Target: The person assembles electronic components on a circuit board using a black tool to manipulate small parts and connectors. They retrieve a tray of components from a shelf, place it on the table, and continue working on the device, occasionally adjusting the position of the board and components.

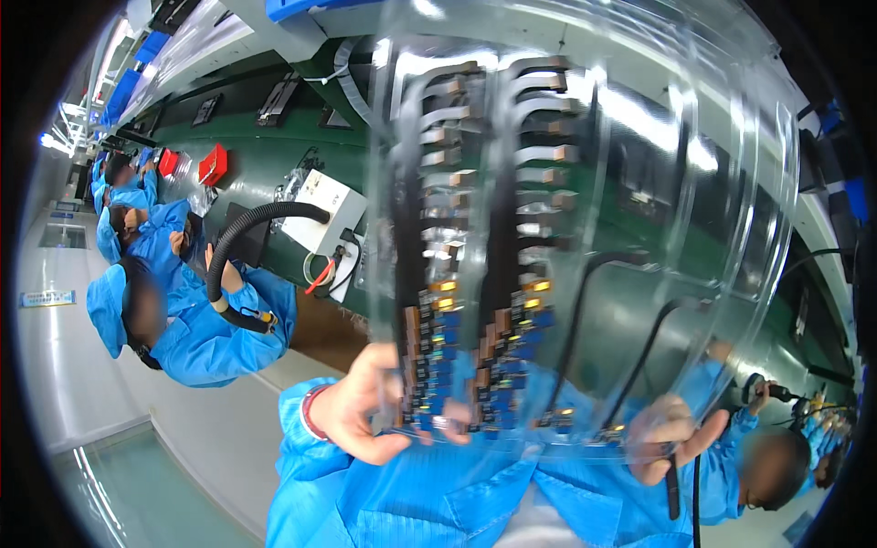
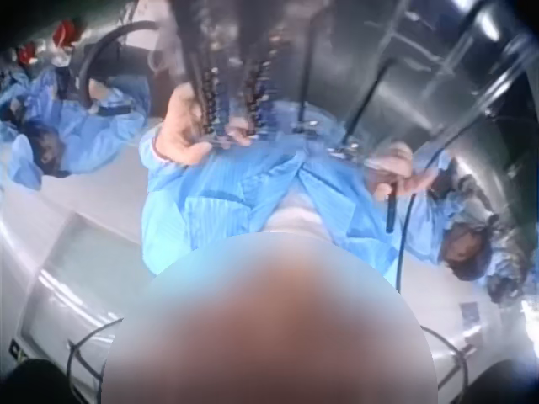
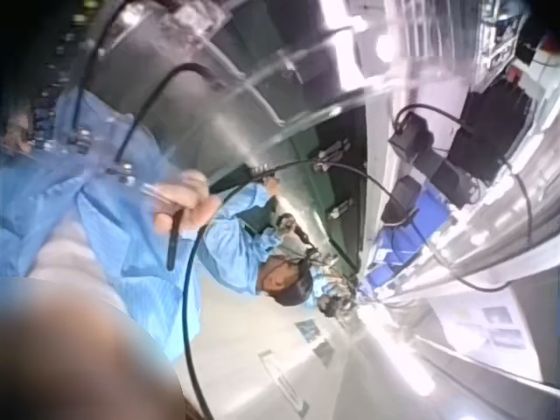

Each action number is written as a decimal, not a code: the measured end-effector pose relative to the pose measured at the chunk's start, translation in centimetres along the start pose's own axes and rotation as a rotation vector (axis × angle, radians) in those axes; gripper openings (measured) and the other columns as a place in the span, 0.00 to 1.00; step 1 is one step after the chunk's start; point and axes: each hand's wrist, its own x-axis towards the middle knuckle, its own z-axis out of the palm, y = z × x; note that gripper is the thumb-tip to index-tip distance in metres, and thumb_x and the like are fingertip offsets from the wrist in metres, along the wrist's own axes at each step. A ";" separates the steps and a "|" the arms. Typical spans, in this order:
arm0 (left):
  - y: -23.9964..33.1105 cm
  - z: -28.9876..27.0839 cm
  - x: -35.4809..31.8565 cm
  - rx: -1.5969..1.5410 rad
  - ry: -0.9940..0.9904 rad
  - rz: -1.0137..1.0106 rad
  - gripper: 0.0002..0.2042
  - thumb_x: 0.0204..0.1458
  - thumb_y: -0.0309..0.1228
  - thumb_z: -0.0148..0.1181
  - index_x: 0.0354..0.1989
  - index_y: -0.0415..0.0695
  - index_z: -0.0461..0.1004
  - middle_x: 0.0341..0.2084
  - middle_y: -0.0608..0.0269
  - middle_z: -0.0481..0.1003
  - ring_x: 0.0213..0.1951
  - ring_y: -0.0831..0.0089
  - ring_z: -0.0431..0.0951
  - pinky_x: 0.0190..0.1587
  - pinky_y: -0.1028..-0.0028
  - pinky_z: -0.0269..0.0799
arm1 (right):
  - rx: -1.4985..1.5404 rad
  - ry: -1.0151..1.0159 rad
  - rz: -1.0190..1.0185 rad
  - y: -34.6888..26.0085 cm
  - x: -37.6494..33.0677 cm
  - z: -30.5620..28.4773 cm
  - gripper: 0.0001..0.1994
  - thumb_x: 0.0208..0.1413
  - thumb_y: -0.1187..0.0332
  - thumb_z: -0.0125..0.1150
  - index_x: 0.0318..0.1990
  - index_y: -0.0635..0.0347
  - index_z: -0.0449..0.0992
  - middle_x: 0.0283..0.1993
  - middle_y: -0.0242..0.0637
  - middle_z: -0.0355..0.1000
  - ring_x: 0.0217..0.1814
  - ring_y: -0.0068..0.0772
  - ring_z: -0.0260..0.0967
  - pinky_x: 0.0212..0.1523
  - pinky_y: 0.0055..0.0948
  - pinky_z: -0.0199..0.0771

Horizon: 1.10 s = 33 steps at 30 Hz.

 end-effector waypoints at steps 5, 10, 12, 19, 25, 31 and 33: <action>1.1 0.7 -5.7 0.018 0.354 -0.216 0.38 0.44 0.16 0.51 0.60 0.52 0.35 0.48 0.34 0.63 0.45 0.41 0.70 0.37 0.61 0.73 | 0.120 -0.583 0.104 2.3 0.5 0.2 0.38 0.48 0.63 0.57 0.59 0.77 0.44 0.30 0.39 0.75 0.13 0.24 0.59 0.12 0.22 0.55; 0.9 0.3 -9.8 0.053 0.645 -0.310 0.36 0.43 0.20 0.54 0.60 0.48 0.39 0.49 0.43 0.64 0.44 0.46 0.72 0.37 0.64 0.74 | 0.268 -0.653 0.495 4.1 -0.9 3.9 0.37 0.42 0.77 0.57 0.61 0.71 0.46 0.36 0.39 0.74 0.12 0.21 0.58 0.13 0.19 0.55; 0.0 -1.4 -10.5 0.036 0.759 -0.381 0.35 0.43 0.21 0.54 0.60 0.46 0.41 0.52 0.46 0.61 0.45 0.48 0.71 0.37 0.67 0.74 | 0.218 -0.718 0.726 4.4 -1.5 5.2 0.37 0.41 0.82 0.55 0.62 0.61 0.48 0.40 0.35 0.74 0.14 0.16 0.54 0.15 0.17 0.54; -6.9 -8.4 -15.0 -0.001 1.063 -0.489 0.32 0.47 0.19 0.52 0.61 0.44 0.45 0.52 0.60 0.61 0.50 0.64 0.69 0.41 0.77 0.73 | 0.218 -0.741 1.188 11.2 -9.6 9.6 0.37 0.49 0.75 0.52 0.64 0.56 0.39 0.40 0.39 0.73 0.35 0.30 0.71 0.39 0.23 0.67; -11.5 -17.5 -16.4 0.169 1.124 -0.583 0.29 0.47 0.18 0.51 0.58 0.43 0.50 0.46 0.62 0.65 0.45 0.72 0.70 0.43 0.75 0.70 | 0.061 -0.681 1.136 19.3 -18.1 12.3 0.25 0.50 0.66 0.55 0.56 0.61 0.58 0.42 0.46 0.72 0.43 0.38 0.71 0.44 0.29 0.67; -15.6 -26.4 -23.5 0.845 1.061 -0.754 0.21 0.38 0.16 0.53 0.46 0.40 0.67 0.27 0.72 0.70 0.32 0.82 0.69 0.35 0.79 0.66 | -0.062 -0.815 1.093 24.2 -23.3 17.3 0.20 0.45 0.58 0.57 0.43 0.62 0.68 0.39 0.50 0.71 0.43 0.48 0.69 0.42 0.39 0.69; -17.4 -30.9 -24.1 1.004 1.119 -0.752 0.27 0.35 0.20 0.59 0.51 0.38 0.64 0.28 0.66 0.70 0.31 0.79 0.69 0.38 0.78 0.67 | -0.239 -0.916 1.099 24.8 -21.2 17.0 0.21 0.44 0.54 0.59 0.41 0.60 0.70 0.38 0.49 0.72 0.42 0.50 0.69 0.43 0.40 0.69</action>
